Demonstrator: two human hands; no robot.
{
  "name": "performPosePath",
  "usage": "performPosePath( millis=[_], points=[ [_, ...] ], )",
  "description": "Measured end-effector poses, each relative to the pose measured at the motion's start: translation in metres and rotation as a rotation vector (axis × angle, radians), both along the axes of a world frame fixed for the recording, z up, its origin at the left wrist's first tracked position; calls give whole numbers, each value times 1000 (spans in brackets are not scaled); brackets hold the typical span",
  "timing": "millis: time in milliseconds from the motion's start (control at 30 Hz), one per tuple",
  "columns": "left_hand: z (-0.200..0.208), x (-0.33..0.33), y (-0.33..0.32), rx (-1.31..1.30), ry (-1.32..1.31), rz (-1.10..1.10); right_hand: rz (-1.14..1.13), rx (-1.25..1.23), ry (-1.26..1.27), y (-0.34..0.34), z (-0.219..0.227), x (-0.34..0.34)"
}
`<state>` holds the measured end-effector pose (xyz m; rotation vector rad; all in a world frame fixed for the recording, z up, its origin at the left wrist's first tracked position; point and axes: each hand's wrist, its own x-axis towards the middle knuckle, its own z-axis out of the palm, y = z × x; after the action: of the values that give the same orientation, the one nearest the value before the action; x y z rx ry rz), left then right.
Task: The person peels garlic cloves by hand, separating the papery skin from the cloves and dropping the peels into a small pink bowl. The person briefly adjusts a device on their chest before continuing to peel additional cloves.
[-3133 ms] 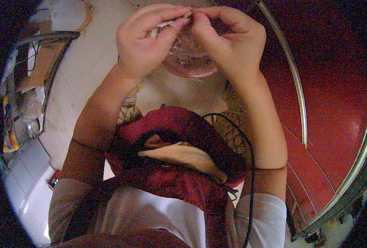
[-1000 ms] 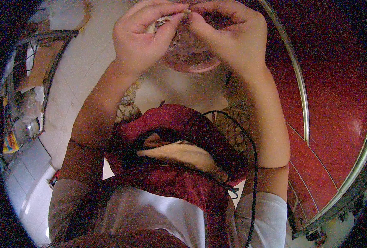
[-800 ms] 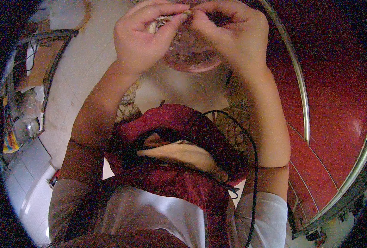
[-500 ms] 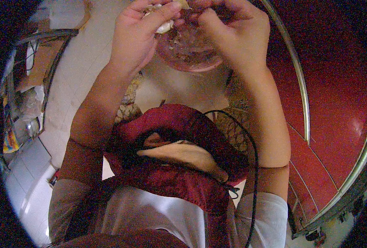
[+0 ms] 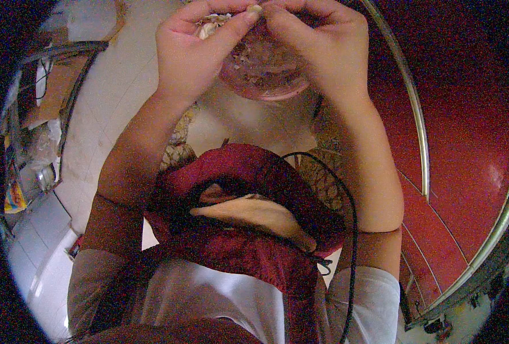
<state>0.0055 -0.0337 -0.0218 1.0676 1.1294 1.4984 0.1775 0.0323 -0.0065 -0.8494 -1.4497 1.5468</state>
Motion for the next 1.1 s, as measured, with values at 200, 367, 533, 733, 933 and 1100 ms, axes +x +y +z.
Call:
performPosePath(
  millis=[200,367,533,733,933,1100],
  points=[
    [-2,3,2,43,-109,1,18,-76,73,2,-3,1],
    [-4,1,1,58,5,25,1,-116,8,-1,7,-2],
    [-2,2,2,70,3,25,-5,-111,45,2,-3,2],
    [-4,0,1,64,-30,13,-24,-108,59,0,-5,-1],
    [-4,1,2,76,-43,19,-14,-106,46,1,-4,0],
    [-3,0,2,75,-45,8,-61,-100,41,-3,-1,-4]
  ],
)
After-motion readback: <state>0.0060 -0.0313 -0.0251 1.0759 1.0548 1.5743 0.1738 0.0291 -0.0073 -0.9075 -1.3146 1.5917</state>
